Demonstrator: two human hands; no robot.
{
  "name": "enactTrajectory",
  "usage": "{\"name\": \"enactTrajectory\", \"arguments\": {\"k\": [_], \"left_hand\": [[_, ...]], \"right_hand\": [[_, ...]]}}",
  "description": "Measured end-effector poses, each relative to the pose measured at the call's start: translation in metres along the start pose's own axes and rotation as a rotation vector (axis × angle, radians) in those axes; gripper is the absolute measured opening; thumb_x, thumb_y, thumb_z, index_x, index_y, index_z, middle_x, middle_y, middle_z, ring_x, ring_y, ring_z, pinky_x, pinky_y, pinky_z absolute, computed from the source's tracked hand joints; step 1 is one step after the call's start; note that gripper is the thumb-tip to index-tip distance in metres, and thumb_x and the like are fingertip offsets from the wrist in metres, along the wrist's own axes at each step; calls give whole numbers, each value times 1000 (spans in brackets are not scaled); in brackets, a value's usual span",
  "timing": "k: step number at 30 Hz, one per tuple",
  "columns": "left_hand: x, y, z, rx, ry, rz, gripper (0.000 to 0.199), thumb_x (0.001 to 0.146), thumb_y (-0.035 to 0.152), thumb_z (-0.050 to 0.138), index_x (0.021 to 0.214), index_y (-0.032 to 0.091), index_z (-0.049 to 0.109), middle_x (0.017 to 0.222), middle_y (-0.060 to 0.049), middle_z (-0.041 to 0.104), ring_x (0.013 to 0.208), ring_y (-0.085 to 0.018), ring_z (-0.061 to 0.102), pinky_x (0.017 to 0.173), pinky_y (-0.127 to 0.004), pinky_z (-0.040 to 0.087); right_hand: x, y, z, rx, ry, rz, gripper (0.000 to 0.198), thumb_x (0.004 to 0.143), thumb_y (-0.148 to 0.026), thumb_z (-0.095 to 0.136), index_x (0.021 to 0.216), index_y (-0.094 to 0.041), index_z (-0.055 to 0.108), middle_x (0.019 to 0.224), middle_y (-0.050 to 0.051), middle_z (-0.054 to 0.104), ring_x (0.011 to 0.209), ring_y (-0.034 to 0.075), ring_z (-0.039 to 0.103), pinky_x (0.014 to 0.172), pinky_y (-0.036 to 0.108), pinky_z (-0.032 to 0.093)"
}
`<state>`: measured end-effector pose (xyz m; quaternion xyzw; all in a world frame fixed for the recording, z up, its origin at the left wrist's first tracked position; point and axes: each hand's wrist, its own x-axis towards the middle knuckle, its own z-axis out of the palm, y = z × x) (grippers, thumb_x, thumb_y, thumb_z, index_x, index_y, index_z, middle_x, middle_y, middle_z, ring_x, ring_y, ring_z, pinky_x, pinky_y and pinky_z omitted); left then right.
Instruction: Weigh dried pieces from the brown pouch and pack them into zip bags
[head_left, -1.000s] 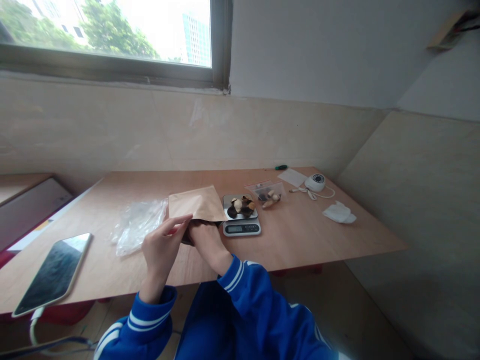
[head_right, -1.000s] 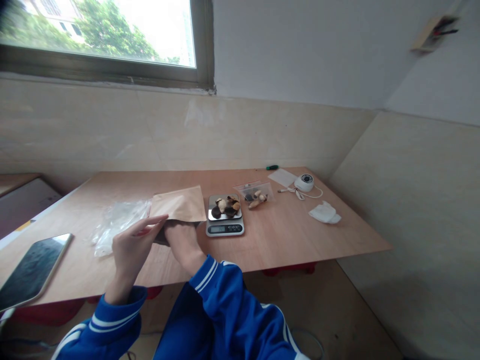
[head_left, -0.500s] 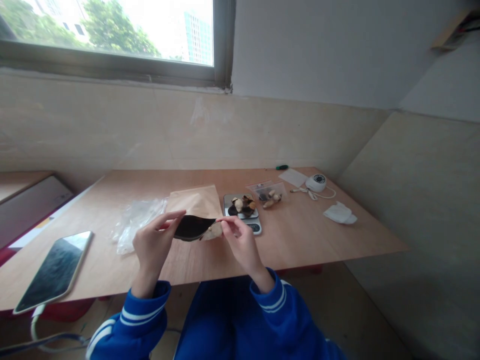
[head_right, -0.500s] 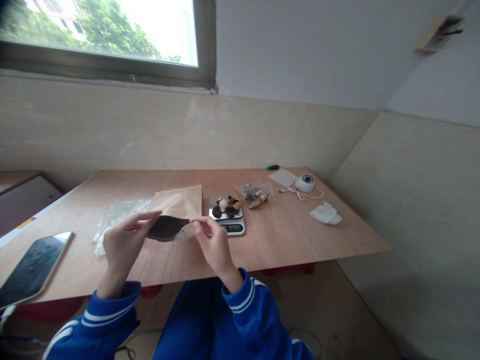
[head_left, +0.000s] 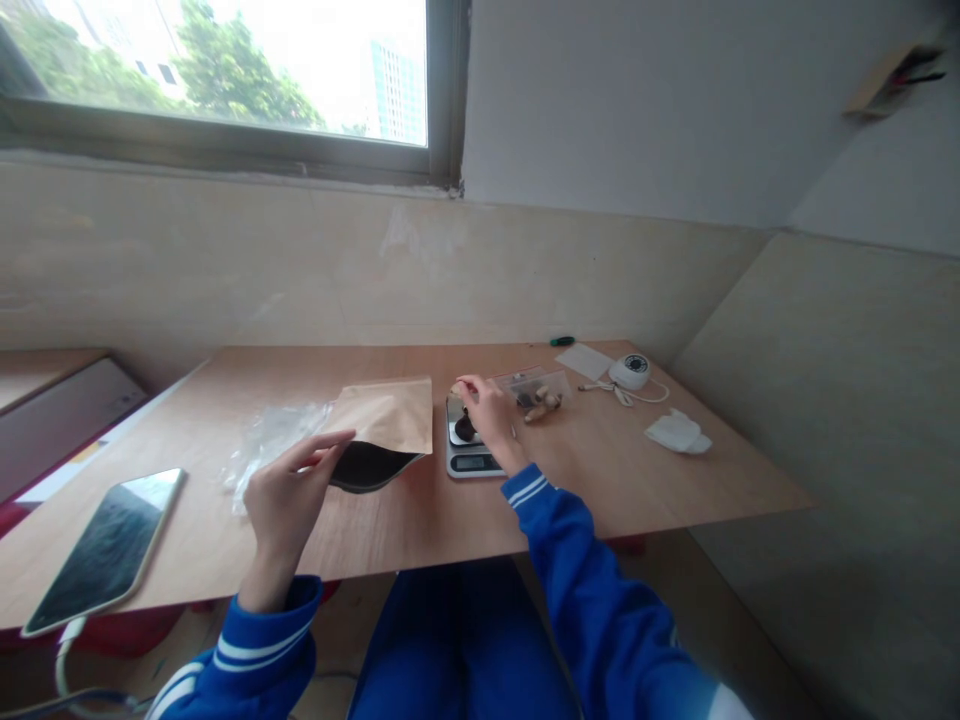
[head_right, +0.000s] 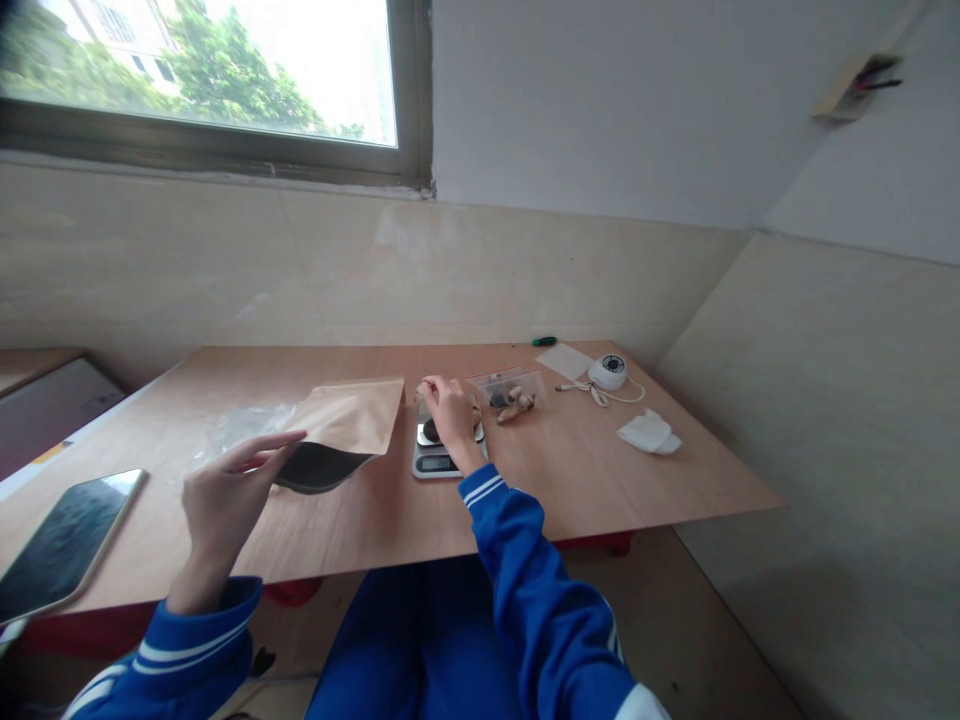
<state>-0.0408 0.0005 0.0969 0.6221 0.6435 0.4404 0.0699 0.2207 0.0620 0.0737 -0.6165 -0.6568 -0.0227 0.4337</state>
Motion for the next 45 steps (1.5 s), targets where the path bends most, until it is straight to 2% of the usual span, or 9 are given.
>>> {"name": "enactTrajectory", "arguments": {"k": [5, 11, 14, 17, 22, 29, 32, 39, 45], "left_hand": [[0, -12, -8, -6, 25, 42, 21, 78, 43, 64, 92, 32, 75, 66, 3, 70, 64, -17, 66, 56, -25, 43], [-2, -18, -7, -32, 25, 76, 24, 80, 47, 62, 92, 32, 75, 68, 3, 71, 66, -17, 67, 58, -26, 44], [-2, -17, -6, -36, 33, 75, 25, 80, 49, 61, 92, 32, 75, 69, 2, 72, 67, -18, 67, 57, -26, 43], [-2, -19, -6, -32, 29, 78, 25, 80, 49, 60, 92, 32, 75, 71, 3, 72, 68, -18, 68, 58, -26, 44], [-4, -25, -7, -54, 6, 97, 28, 80, 51, 58, 92, 31, 75, 76, 2, 74, 71, -19, 68, 60, -26, 45], [-7, -23, -4, -37, 17, 109, 31, 81, 54, 56, 89, 31, 75, 76, 3, 74, 70, -18, 68, 58, -26, 44], [-8, -25, -4, -39, 10, 108, 31, 80, 55, 56, 89, 32, 75, 76, 3, 74, 71, -19, 69, 59, -26, 45], [-8, -27, -5, -53, -8, 78, 35, 79, 58, 55, 89, 31, 75, 81, 2, 75, 74, -20, 69, 62, -27, 46], [-9, -24, -4, -47, -25, 116, 32, 80, 55, 55, 90, 31, 74, 84, 1, 76, 76, -21, 70, 64, -28, 47]], "right_hand": [[-6, -2, 26, -492, -195, -291, 26, 96, -17, 40, 90, -14, 66, 86, 12, 69, 89, 26, 57, 83, 37, 40], [-20, -9, 30, -622, -257, -324, 21, 93, -11, 45, 91, -11, 65, 90, 15, 66, 93, 27, 53, 88, 41, 37], [-23, -11, 25, -577, -278, -289, 18, 92, -18, 50, 93, -11, 66, 96, 16, 66, 97, 29, 52, 90, 42, 35], [-24, -3, 13, -450, -208, -192, 19, 92, -25, 50, 96, -15, 66, 100, 13, 65, 97, 28, 52, 87, 41, 37], [-20, 40, -12, -186, -50, -16, 22, 90, -15, 44, 95, -17, 66, 100, 9, 66, 96, 24, 54, 87, 36, 40], [-20, 85, -26, 25, -191, 49, 21, 85, -22, 55, 103, -17, 65, 102, 10, 64, 100, 24, 58, 92, 39, 45], [-30, 90, -26, 95, -221, 37, 21, 84, -26, 59, 102, -18, 66, 100, 9, 64, 99, 23, 60, 92, 39, 46], [-43, 90, -25, 226, -141, 59, 16, 84, -27, 58, 92, -18, 69, 95, 9, 68, 88, 21, 65, 81, 34, 52], [-42, 89, -45, 211, 81, 178, 30, 87, -36, 50, 92, -15, 71, 94, 13, 73, 83, 24, 68, 77, 37, 53]]}}
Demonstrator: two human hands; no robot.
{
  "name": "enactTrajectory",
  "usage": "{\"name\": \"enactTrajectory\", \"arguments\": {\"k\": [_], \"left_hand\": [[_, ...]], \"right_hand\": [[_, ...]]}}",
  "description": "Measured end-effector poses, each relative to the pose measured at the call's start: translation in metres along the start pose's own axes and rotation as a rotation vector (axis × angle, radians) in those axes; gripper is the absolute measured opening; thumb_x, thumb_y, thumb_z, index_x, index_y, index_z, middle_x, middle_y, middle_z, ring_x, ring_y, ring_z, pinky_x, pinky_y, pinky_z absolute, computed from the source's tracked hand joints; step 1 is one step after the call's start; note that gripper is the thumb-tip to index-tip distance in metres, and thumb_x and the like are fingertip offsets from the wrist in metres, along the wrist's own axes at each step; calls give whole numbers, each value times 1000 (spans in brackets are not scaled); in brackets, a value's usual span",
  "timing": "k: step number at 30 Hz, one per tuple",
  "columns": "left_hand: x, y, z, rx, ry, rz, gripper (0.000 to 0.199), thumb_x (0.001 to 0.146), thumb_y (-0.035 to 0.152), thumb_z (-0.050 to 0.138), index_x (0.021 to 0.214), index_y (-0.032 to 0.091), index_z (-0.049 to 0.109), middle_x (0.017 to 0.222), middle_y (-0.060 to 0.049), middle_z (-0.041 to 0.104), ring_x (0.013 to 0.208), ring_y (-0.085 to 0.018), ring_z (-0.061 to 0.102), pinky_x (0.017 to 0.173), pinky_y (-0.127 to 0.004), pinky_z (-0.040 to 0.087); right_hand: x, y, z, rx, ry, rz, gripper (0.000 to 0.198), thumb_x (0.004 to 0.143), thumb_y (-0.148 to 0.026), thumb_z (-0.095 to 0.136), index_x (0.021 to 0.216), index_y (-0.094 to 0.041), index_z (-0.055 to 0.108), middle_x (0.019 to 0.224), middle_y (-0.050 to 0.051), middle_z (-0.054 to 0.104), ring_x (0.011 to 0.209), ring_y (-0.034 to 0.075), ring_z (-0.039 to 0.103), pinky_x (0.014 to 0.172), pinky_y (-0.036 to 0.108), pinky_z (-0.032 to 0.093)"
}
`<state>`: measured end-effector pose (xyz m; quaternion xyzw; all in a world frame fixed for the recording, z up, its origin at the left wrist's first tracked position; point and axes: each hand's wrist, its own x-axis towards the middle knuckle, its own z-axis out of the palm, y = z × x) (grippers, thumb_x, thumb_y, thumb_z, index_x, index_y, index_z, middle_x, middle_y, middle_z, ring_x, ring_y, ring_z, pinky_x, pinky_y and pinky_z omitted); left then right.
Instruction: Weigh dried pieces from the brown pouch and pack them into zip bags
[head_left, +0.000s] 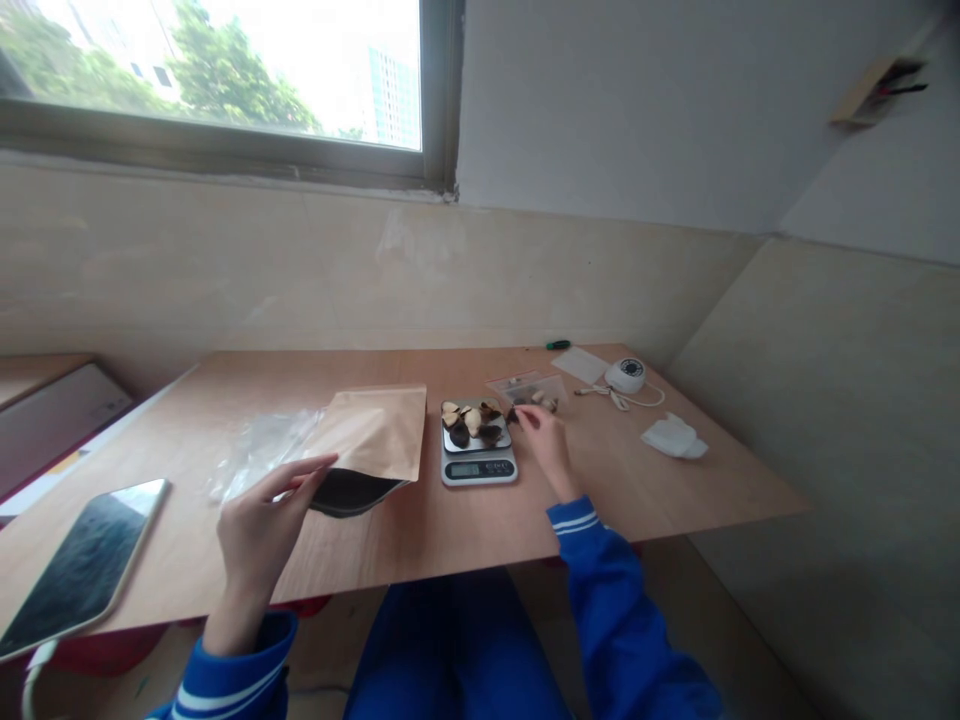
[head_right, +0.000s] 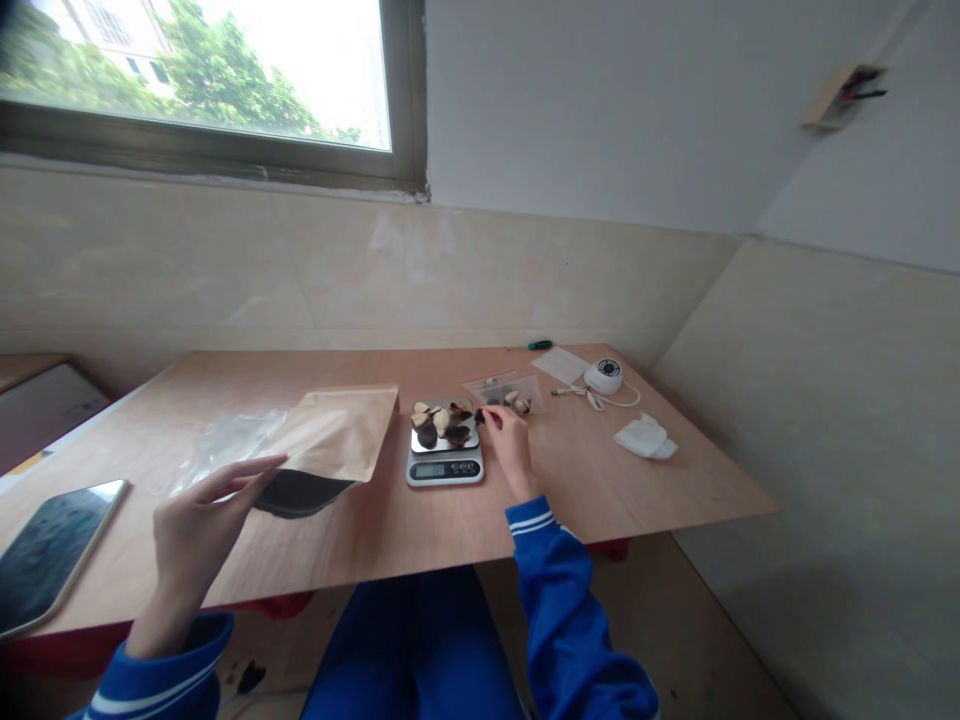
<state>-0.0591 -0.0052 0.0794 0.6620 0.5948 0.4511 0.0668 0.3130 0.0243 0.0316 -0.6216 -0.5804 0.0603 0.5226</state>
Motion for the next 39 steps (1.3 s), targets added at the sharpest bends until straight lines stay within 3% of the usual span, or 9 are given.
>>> {"name": "enactTrajectory", "arguments": {"k": [4, 10, 17, 22, 24, 28, 30, 35, 39], "left_hand": [[1, -6, 4, 21, -54, -1, 29, 81, 52, 55, 89, 32, 74, 86, 2, 76, 74, -21, 70, 60, -27, 48], [4, -17, 19, 29, -234, 1, 28, 81, 50, 56, 91, 31, 73, 93, 1, 75, 73, -20, 70, 57, -24, 48], [5, -17, 31, 52, -384, 60, 28, 83, 47, 55, 96, 29, 71, 100, -2, 73, 70, -18, 68, 57, -24, 49], [9, -22, 26, -83, -552, 190, 34, 87, 45, 49, 106, 24, 67, 114, -7, 67, 102, -23, 63, 84, -29, 50], [12, -26, 22, -98, -519, 192, 34, 89, 42, 44, 108, 24, 66, 117, -8, 65, 108, -23, 60, 90, -32, 48], [23, -44, 25, 92, -212, 86, 36, 87, 36, 41, 110, 22, 64, 115, -10, 65, 103, -26, 62, 87, -36, 49], [29, -59, 30, 235, -132, 21, 40, 85, 36, 42, 116, 20, 62, 115, -13, 64, 102, -29, 63, 85, -38, 49], [35, -89, 41, 434, -304, 1, 45, 88, 41, 40, 115, 12, 63, 117, -20, 64, 100, -33, 64, 79, -39, 49], [35, -91, 39, 461, -278, -48, 43, 88, 46, 43, 102, 15, 68, 103, -15, 70, 85, -30, 66, 68, -35, 47]], "right_hand": [[-9, 11, -23, 26, 136, 161, 38, 83, -47, 54, 93, -14, 72, 93, 14, 74, 81, 26, 68, 76, 38, 53], [-46, 37, -45, 116, -34, 290, 42, 78, -52, 60, 89, -15, 73, 92, 14, 74, 82, 27, 69, 74, 39, 54], [-66, 50, -51, 131, 21, 344, 46, 78, -57, 59, 90, -14, 71, 96, 16, 73, 88, 29, 68, 79, 41, 53], [-66, 48, -51, 141, 97, 367, 48, 81, -57, 54, 93, -14, 69, 100, 18, 72, 93, 30, 67, 83, 43, 52], [-67, 48, -51, 141, 106, 368, 46, 81, -56, 54, 92, -14, 69, 100, 18, 71, 92, 30, 67, 84, 44, 51], [-69, 48, -51, 98, 137, 335, 43, 80, -55, 54, 89, -15, 69, 97, 18, 71, 90, 30, 66, 81, 45, 51], [-69, 48, -51, 69, 163, 308, 42, 81, -53, 53, 87, -15, 68, 97, 17, 71, 90, 30, 65, 80, 44, 51], [-70, 48, -50, 25, 191, 287, 36, 82, -48, 50, 85, -16, 67, 95, 16, 69, 90, 27, 63, 77, 42, 51], [-69, 46, -50, 12, 213, 249, 34, 83, -46, 49, 83, -16, 66, 93, 16, 69, 87, 26, 62, 73, 40, 50]]}}
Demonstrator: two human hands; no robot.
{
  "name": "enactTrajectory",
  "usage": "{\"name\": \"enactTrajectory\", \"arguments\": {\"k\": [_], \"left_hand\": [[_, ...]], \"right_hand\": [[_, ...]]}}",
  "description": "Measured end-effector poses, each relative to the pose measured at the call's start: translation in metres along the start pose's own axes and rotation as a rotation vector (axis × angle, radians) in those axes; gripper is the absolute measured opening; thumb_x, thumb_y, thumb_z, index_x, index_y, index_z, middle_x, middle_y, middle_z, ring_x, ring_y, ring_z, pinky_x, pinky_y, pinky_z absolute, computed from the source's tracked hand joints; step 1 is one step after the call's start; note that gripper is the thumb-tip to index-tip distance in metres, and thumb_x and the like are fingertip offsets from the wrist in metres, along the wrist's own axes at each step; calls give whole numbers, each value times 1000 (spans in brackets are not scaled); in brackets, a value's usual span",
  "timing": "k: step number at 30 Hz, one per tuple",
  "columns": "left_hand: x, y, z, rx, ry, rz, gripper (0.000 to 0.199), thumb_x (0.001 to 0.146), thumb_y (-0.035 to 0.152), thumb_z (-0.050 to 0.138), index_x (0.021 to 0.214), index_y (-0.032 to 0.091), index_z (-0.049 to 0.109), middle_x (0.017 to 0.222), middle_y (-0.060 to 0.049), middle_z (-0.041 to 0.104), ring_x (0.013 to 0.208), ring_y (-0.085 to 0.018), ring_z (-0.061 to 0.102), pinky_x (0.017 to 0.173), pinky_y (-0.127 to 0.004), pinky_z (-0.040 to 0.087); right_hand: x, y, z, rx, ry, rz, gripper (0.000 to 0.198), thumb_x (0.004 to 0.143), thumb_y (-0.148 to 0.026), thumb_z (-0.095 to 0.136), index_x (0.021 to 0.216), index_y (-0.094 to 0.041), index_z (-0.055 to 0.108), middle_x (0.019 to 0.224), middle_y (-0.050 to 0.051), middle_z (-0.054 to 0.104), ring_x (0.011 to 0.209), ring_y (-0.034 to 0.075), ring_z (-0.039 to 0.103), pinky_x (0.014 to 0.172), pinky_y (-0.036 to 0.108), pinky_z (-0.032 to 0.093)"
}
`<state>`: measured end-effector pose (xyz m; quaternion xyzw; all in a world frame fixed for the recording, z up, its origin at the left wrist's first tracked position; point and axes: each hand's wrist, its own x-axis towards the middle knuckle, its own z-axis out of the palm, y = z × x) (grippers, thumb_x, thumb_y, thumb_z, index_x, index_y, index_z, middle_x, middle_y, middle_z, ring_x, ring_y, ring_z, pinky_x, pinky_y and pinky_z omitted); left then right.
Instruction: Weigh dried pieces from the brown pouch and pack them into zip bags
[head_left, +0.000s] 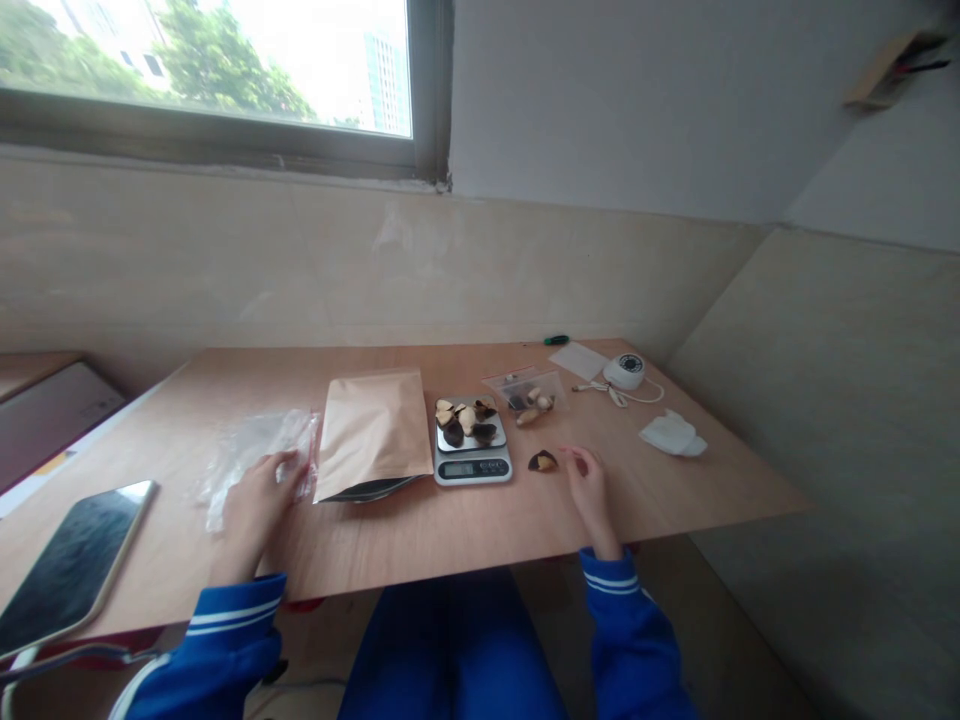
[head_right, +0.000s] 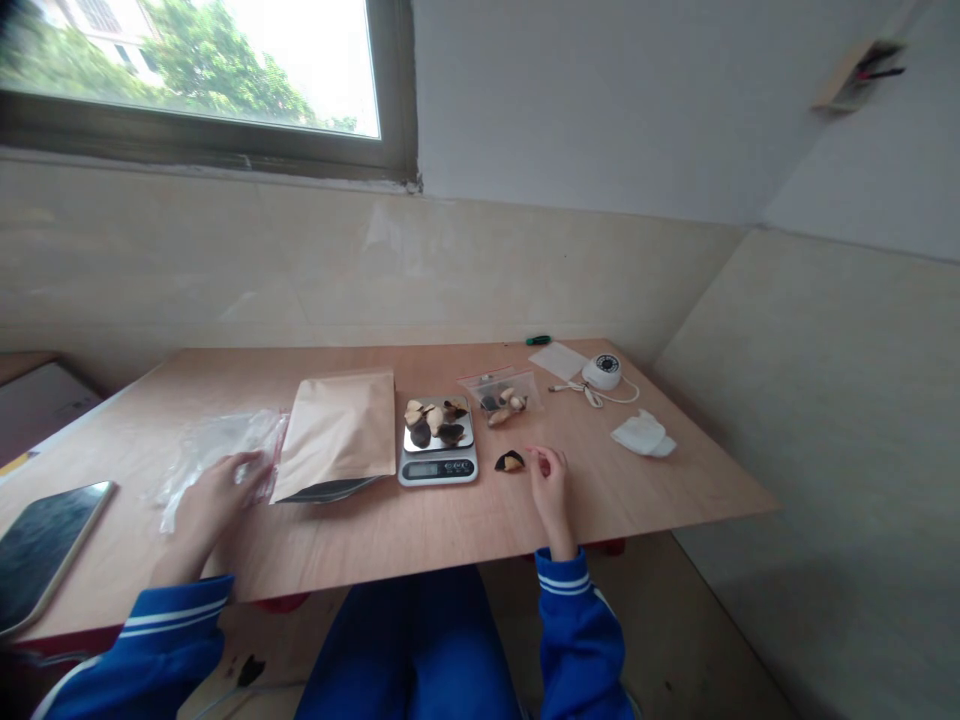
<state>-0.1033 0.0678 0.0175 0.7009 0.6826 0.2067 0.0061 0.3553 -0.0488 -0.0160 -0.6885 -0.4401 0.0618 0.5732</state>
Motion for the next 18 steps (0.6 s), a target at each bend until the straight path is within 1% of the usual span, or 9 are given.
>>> {"name": "enactTrajectory", "arguments": {"k": [3, 5, 7, 8, 9, 11, 13, 15, 18], "left_hand": [[0, 1, -6, -53, 66, -78, 33, 84, 44, 51, 89, 18, 71, 83, -8, 70, 70, -25, 63, 57, -31, 43], [-2, 5, -13, -107, 183, -112, 31, 83, 43, 53, 85, 18, 71, 74, -6, 67, 68, -23, 61, 56, -31, 42], [-8, 18, -25, -154, 406, -142, 32, 85, 44, 54, 85, 16, 69, 75, -6, 66, 73, -24, 61, 65, -36, 46], [-14, 29, -32, -175, 547, -159, 33, 86, 43, 53, 86, 14, 68, 80, -7, 66, 81, -26, 62, 73, -40, 48], [-20, 43, -40, -198, 637, -147, 32, 86, 43, 54, 88, 14, 66, 86, -8, 67, 86, -27, 62, 79, -44, 47], [-36, 76, -54, -319, 715, -10, 24, 88, 37, 54, 92, 15, 63, 99, -9, 66, 98, -26, 60, 90, -45, 45], [-52, 111, -62, -503, 727, 150, 13, 86, 31, 59, 87, 17, 59, 95, -7, 65, 95, -21, 61, 89, -40, 47], [-66, 140, -64, -636, 596, 301, 9, 85, 28, 60, 82, 20, 58, 91, -4, 64, 90, -19, 62, 83, -37, 50], [-78, 162, -57, -734, 424, 319, 9, 87, 30, 57, 82, 22, 57, 84, -3, 64, 81, -17, 62, 76, -33, 51]], "right_hand": [[-1, -6, -3, -7, 43, -8, 36, 85, -45, 46, 86, -16, 66, 96, 15, 68, 85, 25, 62, 70, 38, 50], [-4, -16, -5, -33, 61, -25, 35, 87, -45, 45, 87, -16, 66, 98, 15, 67, 84, 24, 61, 69, 37, 49], [-11, -36, -5, -35, 36, -55, 33, 89, -44, 46, 90, -17, 66, 98, 14, 66, 86, 24, 61, 70, 35, 49], [-16, -50, -3, -17, 0, -71, 32, 90, -43, 46, 92, -18, 66, 97, 13, 66, 87, 24, 61, 71, 35, 49], [-22, -67, 0, 22, -45, -87, 31, 91, -42, 45, 93, -19, 66, 97, 12, 66, 88, 23, 61, 73, 34, 49], [-35, -105, 12, 124, -194, -137, 27, 93, -39, 45, 94, -21, 66, 98, 9, 66, 93, 22, 61, 77, 33, 49], [-48, -143, 28, 230, -374, -168, 27, 94, -37, 44, 101, -22, 65, 103, 7, 65, 94, 20, 60, 79, 31, 49], [-59, -174, 45, 309, -535, -181, 29, 92, -39, 48, 113, -23, 60, 108, 6, 63, 90, 18, 60, 77, 29, 50], [-69, -194, 64, 391, -639, -115, 26, 90, -43, 52, 102, -22, 63, 97, 4, 66, 79, 16, 61, 72, 27, 49]]}}
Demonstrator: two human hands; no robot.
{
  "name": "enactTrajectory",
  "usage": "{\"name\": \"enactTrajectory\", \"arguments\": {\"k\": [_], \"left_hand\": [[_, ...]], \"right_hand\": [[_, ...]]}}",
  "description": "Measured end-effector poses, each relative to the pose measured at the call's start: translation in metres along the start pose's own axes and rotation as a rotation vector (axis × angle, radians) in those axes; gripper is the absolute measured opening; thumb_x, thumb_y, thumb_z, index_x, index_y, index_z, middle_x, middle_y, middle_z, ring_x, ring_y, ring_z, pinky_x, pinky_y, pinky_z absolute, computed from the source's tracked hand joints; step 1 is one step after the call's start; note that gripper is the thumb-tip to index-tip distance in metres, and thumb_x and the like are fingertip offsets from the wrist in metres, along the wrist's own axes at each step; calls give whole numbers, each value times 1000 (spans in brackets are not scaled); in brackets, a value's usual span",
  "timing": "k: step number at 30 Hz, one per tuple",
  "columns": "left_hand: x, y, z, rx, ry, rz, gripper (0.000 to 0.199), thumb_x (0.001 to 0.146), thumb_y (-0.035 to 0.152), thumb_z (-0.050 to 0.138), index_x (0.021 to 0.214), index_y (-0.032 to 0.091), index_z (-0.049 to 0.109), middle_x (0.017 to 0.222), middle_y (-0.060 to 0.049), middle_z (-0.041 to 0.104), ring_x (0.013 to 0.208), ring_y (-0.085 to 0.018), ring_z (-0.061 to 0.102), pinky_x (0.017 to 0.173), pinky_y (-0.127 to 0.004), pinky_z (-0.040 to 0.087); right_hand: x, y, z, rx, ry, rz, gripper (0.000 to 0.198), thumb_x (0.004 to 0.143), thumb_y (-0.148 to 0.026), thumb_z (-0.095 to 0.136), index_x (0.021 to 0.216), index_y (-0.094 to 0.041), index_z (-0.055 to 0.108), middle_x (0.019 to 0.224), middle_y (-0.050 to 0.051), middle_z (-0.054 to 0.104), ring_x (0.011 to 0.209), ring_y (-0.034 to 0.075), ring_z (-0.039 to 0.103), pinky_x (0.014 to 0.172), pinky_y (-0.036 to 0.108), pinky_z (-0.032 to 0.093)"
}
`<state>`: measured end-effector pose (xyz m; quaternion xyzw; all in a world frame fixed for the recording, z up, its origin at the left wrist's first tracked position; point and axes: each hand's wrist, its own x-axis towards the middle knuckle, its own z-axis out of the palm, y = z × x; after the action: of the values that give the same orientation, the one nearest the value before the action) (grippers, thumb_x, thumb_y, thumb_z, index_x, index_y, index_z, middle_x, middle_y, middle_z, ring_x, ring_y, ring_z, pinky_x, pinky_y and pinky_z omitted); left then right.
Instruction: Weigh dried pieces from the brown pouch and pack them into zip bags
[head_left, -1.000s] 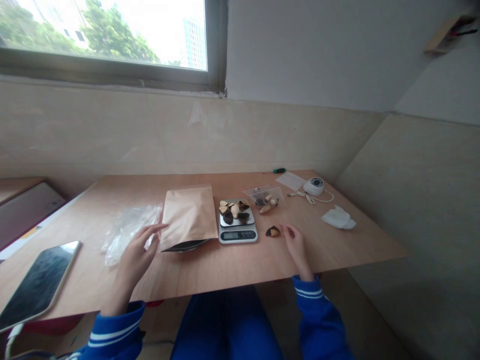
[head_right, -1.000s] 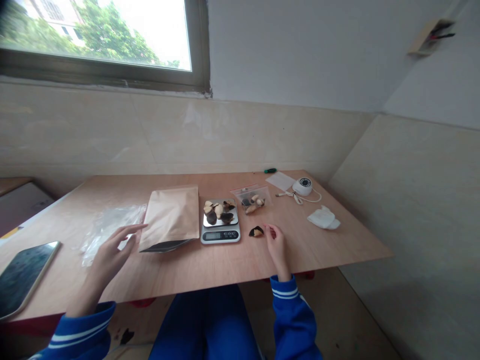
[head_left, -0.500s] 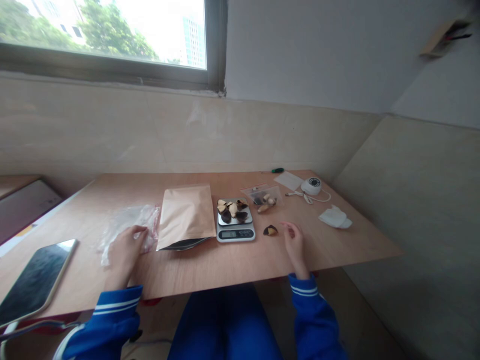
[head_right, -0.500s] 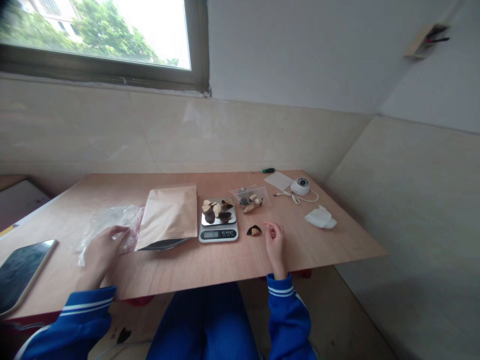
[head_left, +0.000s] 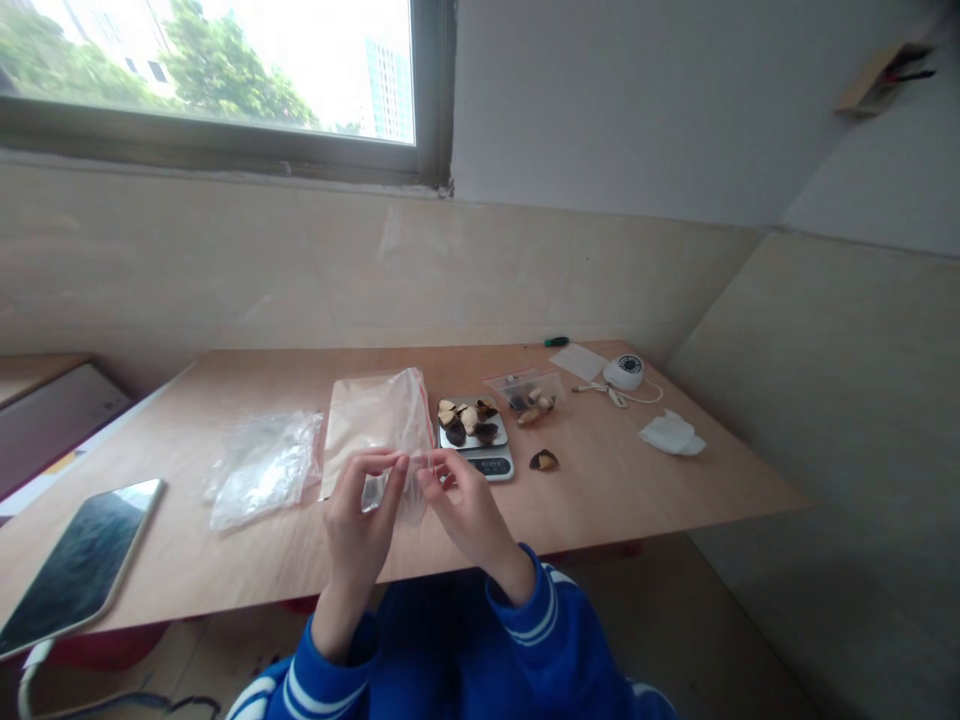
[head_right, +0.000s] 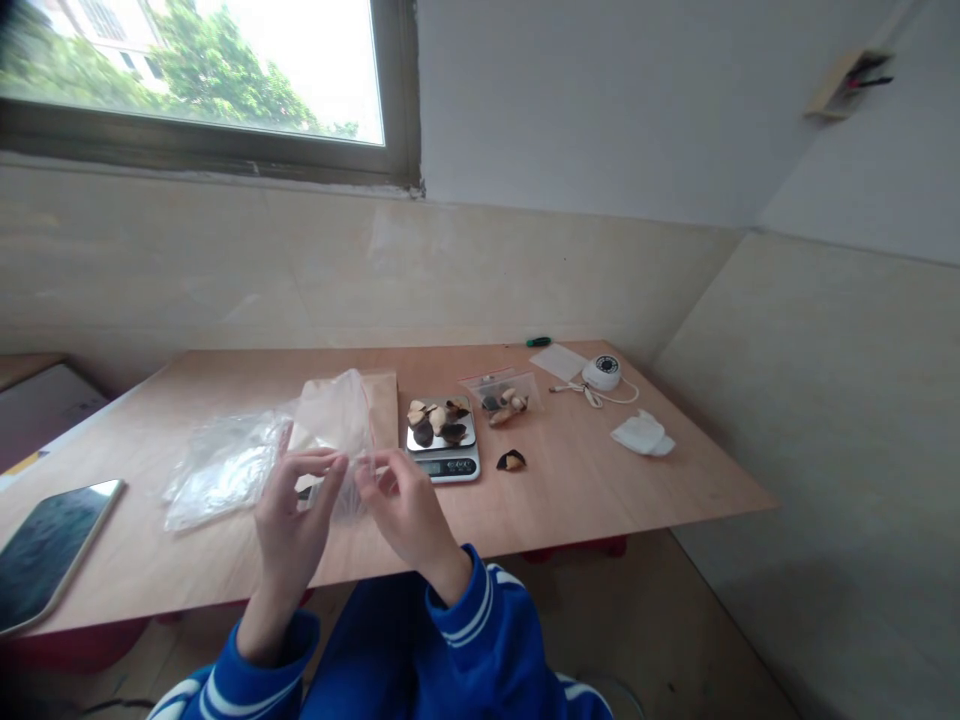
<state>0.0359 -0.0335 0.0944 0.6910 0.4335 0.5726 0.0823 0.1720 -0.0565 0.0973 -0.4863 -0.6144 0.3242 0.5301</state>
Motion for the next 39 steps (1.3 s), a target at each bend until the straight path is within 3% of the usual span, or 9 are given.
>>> {"name": "enactTrajectory", "arguments": {"k": [3, 7, 11, 16, 19, 23, 29, 34, 39], "left_hand": [[-7, -2, 6, -27, 17, -145, 14, 87, 35, 56, 84, 22, 57, 79, -2, 62, 74, -16, 61, 69, -30, 51], [-6, -7, 7, -101, 239, -359, 19, 88, 39, 55, 89, 20, 51, 77, -2, 57, 69, -14, 59, 66, -29, 50], [2, -11, 2, -138, 343, -414, 23, 86, 41, 56, 91, 19, 50, 74, 2, 53, 62, -11, 54, 60, -26, 46], [15, -19, -11, -3, 298, -327, 24, 86, 42, 56, 89, 18, 53, 84, -3, 58, 76, -16, 58, 67, -30, 46], [20, -21, -11, 163, 170, -149, 17, 90, 36, 49, 90, 19, 50, 116, -12, 59, 117, -27, 50, 96, -44, 39], [20, -27, 0, 202, 3, -35, 7, 94, 27, 38, 93, 21, 42, 118, -13, 61, 136, -27, 36, 111, -53, 17], [14, -22, 16, 114, -35, -278, 13, 92, 33, 39, 95, 20, 42, 93, -11, 59, 94, -27, 62, 79, -42, 47], [13, 4, 25, -7, -57, -452, 22, 93, 35, 34, 98, 18, 47, 80, -8, 56, 71, -26, 61, 65, -38, 44], [13, 12, 38, -58, -72, -540, 18, 92, 35, 36, 96, 19, 44, 80, -8, 57, 69, -27, 62, 64, -39, 43]], "right_hand": [[0, 10, 7, 86, 2, 91, 29, 89, -46, 53, 82, -20, 63, 76, 1, 65, 68, 14, 59, 65, 26, 47], [-3, 29, -2, 221, -49, 225, 40, 88, -54, 49, 72, -18, 59, 64, 0, 61, 57, 13, 55, 57, 25, 44], [7, 35, -37, 147, -219, 217, 50, 90, -59, 41, 79, -17, 65, 79, 5, 68, 63, 14, 58, 60, 27, 46], [39, 58, -110, -138, 322, 87, 46, 90, -57, 41, 99, -18, 63, 102, 10, 67, 87, 20, 63, 78, 35, 50], [51, 83, -130, -307, 199, 55, 36, 89, -48, 47, 104, -19, 62, 108, 10, 65, 95, 23, 62, 85, 39, 49], [55, 104, -118, -572, -40, -36, 33, 86, -35, 56, 116, -22, 60, 122, 10, 61, 115, 25, 53, 99, 43, 40], [56, 111, -92, -823, -154, -55, 34, 84, -30, 63, 116, -21, 61, 118, 10, 64, 111, 28, 52, 94, 44, 39], [57, 112, -90, -829, -57, -51, 29, 81, -28, 66, 108, -21, 65, 108, 10, 67, 105, 29, 55, 90, 45, 40], [61, 76, -88, -427, 177, -139, 33, 85, -36, 61, 113, -20, 62, 110, 8, 67, 98, 22, 60, 86, 37, 47]]}}
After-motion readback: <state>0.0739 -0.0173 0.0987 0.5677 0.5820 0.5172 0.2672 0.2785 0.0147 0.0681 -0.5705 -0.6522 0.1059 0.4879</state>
